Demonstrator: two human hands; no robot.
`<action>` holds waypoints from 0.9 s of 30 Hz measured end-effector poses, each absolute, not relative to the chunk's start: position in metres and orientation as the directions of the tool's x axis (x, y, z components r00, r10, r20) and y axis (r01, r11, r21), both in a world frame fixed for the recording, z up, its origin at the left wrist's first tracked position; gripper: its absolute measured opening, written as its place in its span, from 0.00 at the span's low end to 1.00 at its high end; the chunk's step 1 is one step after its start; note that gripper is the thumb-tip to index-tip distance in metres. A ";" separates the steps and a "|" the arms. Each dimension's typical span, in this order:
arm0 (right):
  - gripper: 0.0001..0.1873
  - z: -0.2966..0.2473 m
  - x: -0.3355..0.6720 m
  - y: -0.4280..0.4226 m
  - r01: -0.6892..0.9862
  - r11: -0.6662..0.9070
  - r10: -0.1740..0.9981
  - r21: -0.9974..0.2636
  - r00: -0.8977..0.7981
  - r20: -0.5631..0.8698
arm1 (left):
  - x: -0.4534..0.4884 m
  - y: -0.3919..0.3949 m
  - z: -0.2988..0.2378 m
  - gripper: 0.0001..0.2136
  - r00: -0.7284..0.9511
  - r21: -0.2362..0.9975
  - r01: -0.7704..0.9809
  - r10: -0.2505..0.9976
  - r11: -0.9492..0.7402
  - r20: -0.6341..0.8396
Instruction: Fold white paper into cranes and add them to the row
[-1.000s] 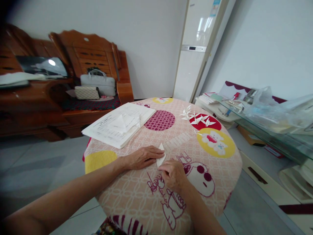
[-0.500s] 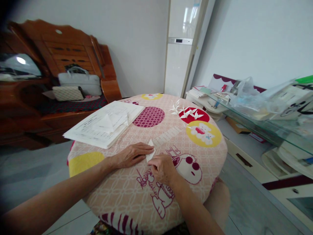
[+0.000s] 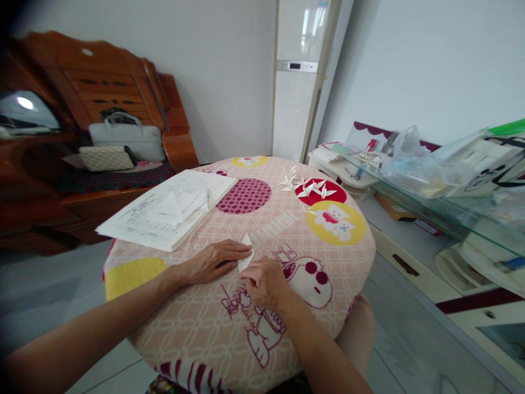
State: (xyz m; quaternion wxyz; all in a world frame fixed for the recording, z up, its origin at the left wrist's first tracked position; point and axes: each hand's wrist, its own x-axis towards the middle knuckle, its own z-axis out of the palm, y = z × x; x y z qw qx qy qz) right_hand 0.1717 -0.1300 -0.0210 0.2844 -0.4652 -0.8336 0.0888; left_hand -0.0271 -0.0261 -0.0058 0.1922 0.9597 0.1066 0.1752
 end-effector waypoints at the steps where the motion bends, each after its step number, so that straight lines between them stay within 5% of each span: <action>1: 0.12 -0.022 0.172 -0.130 0.721 0.552 0.826 -0.418 -0.406 0.391 | -0.027 -0.026 -0.006 0.19 0.917 0.406 0.137 0.271 -0.904 0.293; 12: 0.13 -0.023 0.172 -0.132 0.715 0.555 0.822 -0.424 -0.396 0.410 | -0.027 -0.028 -0.006 0.19 0.912 0.414 0.137 0.278 -0.900 0.301; 19: 0.16 -0.017 0.175 -0.134 0.617 0.493 0.863 -0.613 -0.258 0.434 | -0.027 -0.030 -0.004 0.19 0.911 0.420 0.136 0.280 -0.897 0.303; 27: 0.16 -0.024 0.171 -0.133 0.772 0.443 0.872 -0.456 -0.252 0.420 | -0.026 -0.030 -0.006 0.19 0.906 0.417 0.099 0.255 -0.904 0.338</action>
